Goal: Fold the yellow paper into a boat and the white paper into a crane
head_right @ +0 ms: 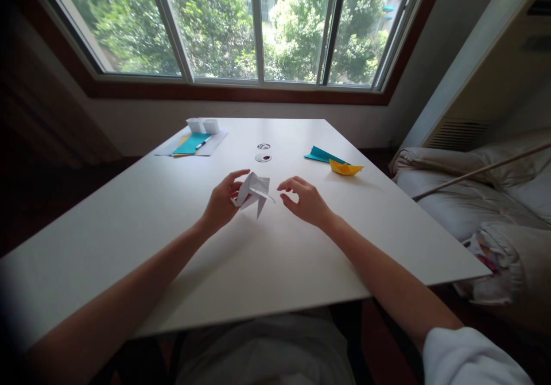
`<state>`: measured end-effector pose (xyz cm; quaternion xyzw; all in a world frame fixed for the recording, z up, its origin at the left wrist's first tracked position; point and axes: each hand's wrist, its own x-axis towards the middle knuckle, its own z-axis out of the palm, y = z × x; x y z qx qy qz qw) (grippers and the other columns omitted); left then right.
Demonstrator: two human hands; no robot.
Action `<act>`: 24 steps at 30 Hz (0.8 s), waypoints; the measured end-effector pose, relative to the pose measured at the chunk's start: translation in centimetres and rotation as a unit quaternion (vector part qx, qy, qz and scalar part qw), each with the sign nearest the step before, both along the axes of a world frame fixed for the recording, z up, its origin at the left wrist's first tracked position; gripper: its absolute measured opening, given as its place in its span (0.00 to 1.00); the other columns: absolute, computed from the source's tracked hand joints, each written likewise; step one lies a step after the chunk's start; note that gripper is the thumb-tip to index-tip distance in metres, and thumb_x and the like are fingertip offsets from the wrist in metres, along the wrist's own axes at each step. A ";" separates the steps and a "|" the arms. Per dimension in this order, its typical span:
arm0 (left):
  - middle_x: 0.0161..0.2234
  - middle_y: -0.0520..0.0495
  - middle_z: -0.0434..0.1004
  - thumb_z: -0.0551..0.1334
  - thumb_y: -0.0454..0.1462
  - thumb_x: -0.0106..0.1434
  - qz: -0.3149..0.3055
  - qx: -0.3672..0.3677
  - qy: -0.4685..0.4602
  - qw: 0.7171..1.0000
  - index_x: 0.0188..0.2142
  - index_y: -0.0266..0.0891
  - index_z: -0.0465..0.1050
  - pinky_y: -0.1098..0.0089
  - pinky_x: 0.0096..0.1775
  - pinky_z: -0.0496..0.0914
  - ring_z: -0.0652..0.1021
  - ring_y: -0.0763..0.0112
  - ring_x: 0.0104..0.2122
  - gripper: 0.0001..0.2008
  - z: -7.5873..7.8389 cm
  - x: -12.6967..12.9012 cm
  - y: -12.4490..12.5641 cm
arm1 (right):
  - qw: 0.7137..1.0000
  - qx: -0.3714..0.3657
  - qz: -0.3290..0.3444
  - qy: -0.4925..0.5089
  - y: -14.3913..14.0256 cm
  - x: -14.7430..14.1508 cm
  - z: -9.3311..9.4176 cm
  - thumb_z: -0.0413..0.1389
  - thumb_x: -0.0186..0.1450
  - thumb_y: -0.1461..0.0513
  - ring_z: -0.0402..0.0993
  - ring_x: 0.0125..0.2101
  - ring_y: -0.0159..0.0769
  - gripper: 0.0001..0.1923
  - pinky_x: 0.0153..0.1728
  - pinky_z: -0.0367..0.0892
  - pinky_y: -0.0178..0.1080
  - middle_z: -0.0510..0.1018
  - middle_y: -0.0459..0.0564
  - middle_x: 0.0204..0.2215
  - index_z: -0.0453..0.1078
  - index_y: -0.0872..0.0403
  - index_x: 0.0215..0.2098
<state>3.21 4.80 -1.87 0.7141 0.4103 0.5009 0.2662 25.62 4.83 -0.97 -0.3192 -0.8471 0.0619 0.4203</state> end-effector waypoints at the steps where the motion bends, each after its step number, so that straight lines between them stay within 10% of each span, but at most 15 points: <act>1: 0.32 0.46 0.77 0.64 0.37 0.52 -0.001 -0.001 -0.003 1.000 0.49 0.37 0.66 0.68 0.37 0.70 0.76 0.68 0.32 0.24 -0.1 0.0 0.1 | 1.000 0.004 0.004 -0.002 -0.1 -0.1 0.0 0.53 0.60 0.65 0.72 0.33 0.34 0.10 0.34 0.71 0.39 0.73 0.51 0.36 0.68 0.52 0.41; 14: 0.28 0.50 0.75 0.66 0.35 0.50 -0.108 -0.124 -0.074 0.984 0.47 0.36 0.66 0.73 0.30 0.67 0.74 0.73 0.26 0.24 0.1 1.3 -0.9 | 0.999 0.027 0.006 0.023 -1.3 -1.4 0.0 0.53 0.63 0.59 0.71 0.36 0.37 0.07 0.37 0.69 0.40 0.75 0.50 0.34 0.70 0.51 0.39; 20: 0.29 0.49 0.76 0.68 0.41 0.49 -0.157 -0.278 -0.191 0.928 0.49 0.37 0.64 0.72 0.31 0.67 0.75 0.70 0.28 0.29 0.6 1.7 -1.2 | 0.980 -0.150 -0.057 0.120 -0.8 -1.5 -0.5 0.54 0.60 0.54 0.72 0.27 0.36 0.12 0.27 0.68 0.37 0.77 0.50 0.28 0.72 0.54 0.34; 24: 0.30 0.45 0.76 0.64 0.48 0.53 -0.179 -0.352 -0.240 0.887 0.43 0.36 0.69 0.68 0.35 0.69 0.76 0.66 0.33 0.23 0.8 1.5 -1.2 | 0.934 -0.281 0.015 0.220 -0.1 -1.5 -1.2 0.55 0.59 0.52 0.72 0.30 0.36 0.15 0.32 0.68 0.39 0.77 0.48 0.30 0.72 0.54 0.37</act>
